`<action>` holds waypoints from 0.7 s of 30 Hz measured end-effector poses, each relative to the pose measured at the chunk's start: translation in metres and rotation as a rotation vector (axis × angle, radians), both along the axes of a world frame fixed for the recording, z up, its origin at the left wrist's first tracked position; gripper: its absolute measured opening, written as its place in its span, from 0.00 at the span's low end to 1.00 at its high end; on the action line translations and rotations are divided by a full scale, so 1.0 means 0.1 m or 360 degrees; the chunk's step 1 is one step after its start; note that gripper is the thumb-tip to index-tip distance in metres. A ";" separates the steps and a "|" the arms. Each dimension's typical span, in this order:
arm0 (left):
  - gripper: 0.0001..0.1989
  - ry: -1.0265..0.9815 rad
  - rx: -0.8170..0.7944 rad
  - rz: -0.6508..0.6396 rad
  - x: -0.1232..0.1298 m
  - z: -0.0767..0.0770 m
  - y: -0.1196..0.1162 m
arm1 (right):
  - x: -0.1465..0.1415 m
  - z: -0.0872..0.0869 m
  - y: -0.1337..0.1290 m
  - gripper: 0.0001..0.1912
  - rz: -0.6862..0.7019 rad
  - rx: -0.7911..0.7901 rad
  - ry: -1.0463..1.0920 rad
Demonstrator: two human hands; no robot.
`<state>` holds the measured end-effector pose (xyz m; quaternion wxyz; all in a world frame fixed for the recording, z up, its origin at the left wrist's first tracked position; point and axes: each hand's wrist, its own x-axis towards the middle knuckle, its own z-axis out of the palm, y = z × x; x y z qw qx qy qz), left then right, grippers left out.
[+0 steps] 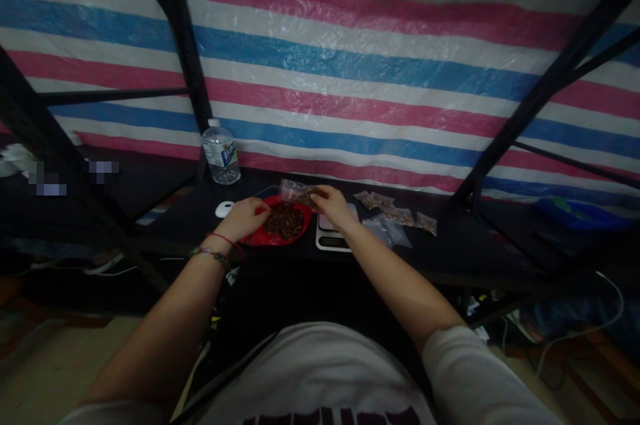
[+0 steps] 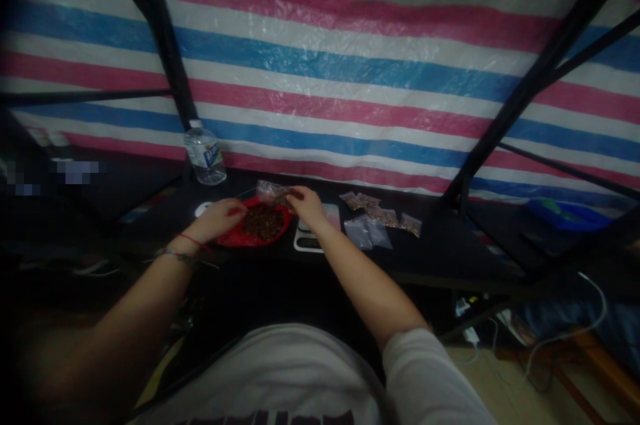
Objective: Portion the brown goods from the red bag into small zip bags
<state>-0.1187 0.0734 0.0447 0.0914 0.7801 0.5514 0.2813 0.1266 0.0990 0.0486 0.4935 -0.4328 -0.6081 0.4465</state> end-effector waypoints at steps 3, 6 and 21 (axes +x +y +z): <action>0.11 0.0435 -0.0210 -0.0325 -0.16 0.02 -0.03 | -0.09 0.11 0.19 0.13 -0.0054 0.0297 -0.0479; 0.16 0.0650 -0.0432 -0.0503 -0.15 0.00 -0.11 | -0.16 0.20 0.34 0.13 -0.0019 0.0570 -0.0894; 0.22 0.0552 0.0073 -0.0530 -0.14 -0.03 0.03 | -0.45 0.42 0.46 0.10 -0.0023 0.0854 -0.1302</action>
